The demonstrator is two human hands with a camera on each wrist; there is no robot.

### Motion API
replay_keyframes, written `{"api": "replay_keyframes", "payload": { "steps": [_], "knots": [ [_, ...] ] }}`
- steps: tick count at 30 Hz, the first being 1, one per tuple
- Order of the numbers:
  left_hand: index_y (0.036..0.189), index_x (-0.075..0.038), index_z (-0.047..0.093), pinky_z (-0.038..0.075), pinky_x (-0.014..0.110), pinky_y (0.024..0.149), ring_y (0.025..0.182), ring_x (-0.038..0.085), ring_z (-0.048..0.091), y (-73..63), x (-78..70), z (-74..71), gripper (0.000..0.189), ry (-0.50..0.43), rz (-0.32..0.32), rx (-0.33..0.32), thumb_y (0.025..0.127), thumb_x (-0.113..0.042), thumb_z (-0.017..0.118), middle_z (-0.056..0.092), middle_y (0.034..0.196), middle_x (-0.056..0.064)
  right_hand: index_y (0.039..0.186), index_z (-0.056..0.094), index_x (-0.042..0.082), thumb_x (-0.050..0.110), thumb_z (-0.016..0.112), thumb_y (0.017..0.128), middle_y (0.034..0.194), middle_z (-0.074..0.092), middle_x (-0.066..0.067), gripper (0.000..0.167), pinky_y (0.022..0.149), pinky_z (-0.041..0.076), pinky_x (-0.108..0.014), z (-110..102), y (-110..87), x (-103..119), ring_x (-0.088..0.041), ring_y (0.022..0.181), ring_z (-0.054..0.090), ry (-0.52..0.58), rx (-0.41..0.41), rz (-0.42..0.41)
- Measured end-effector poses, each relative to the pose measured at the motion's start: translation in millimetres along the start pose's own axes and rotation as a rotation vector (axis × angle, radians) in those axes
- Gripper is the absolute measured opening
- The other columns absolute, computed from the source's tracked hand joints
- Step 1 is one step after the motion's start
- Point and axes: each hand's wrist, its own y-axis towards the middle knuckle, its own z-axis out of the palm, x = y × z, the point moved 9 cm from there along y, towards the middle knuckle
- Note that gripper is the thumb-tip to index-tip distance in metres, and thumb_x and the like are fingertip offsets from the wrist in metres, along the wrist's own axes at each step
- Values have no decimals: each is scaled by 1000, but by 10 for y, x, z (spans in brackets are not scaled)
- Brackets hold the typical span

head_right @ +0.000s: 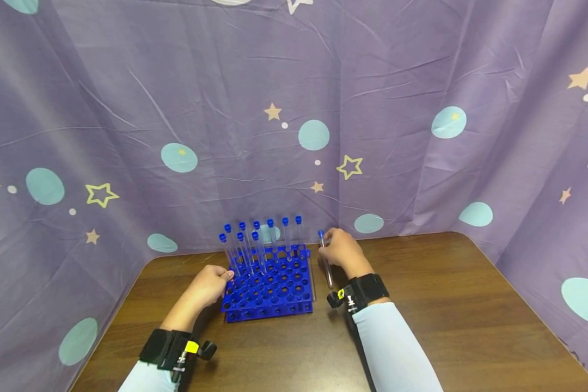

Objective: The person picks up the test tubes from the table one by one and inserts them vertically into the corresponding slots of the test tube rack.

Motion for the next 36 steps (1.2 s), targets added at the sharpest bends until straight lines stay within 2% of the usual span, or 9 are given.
{"api": "replay_keyframes", "payload": {
  "steps": [8, 11, 12, 15, 18, 19, 22, 28, 36],
  "knots": [
    [69, -2, 65, 39, 31, 55, 56, 19, 49, 1, 1, 2, 51, -17, 6, 12, 117, -20, 57, 60, 58, 4, 137, 63, 6, 24, 80, 101, 77, 74, -4, 43, 68, 55, -35, -112, -34, 114, -19, 62, 73, 15, -42, -24],
    [68, -4, 64, 40, 33, 54, 56, 22, 50, 24, 29, 2, 52, -34, 28, 18, 117, -20, 58, 62, 58, 7, 137, 62, 8, 24, 80, 101, 78, 73, -4, 43, 69, 56, -36, -154, -40, 149, -18, 62, 73, 18, -66, -40],
    [66, -8, 64, 38, 33, 54, 55, 21, 49, 88, 107, 40, 54, -43, 72, 20, 117, -24, 58, 61, 58, 5, 136, 61, 8, 24, 80, 101, 79, 73, -3, 43, 69, 55, -36, -165, -38, 158, -18, 63, 73, 18, -75, -47],
    [65, -10, 62, 40, 34, 54, 55, 22, 50, 95, 113, 33, 55, -43, 85, 18, 117, -26, 58, 61, 58, 5, 133, 60, 10, 23, 78, 99, 81, 74, -4, 41, 69, 55, -36, -206, -33, 179, -18, 64, 73, 22, -110, -69],
    [66, -8, 63, 39, 34, 55, 56, 21, 49, 88, 103, 34, 54, -43, 64, 18, 117, -25, 58, 60, 58, 4, 129, 59, 10, 23, 77, 96, 84, 74, -3, 39, 70, 54, -35, -251, -36, 201, -18, 66, 72, 24, -148, -92],
    [68, -5, 64, 41, 34, 56, 57, 22, 51, 22, 23, -6, 52, -36, 18, 17, 117, -21, 58, 61, 58, 6, 128, 59, 10, 22, 76, 96, 84, 75, -4, 39, 70, 54, -35, -266, -41, 210, -18, 66, 72, 29, -158, -100],
    [70, -2, 65, 40, 33, 58, 58, 20, 50, -6, -8, -6, 51, -19, -6, 10, 117, -20, 58, 59, 57, 4, 127, 58, 10, 21, 75, 94, 84, 75, -3, 38, 68, 52, -35, -298, -62, 244, -18, 67, 70, 40, -176, -119],
    [74, -1, 69, 41, 32, 58, 59, 20, 52, -3, -9, 0, 50, 15, -7, -4, 118, -21, 57, 58, 58, 2, 126, 58, 9, 18, 72, 94, 80, 73, -1, 37, 67, 49, -34, -351, -105, 312, -17, 65, 65, 44, -206, -157],
    [76, -2, 70, 43, 33, 58, 61, 21, 54, 20, 19, 4, 48, 13, -6, 0, 118, -21, 57, 61, 60, 4, 124, 58, 10, 19, 72, 95, 90, 69, -3, 33, 75, 49, -39, -470, -175, 416, -20, 74, 62, 35, -276, -182]
  ]
}}
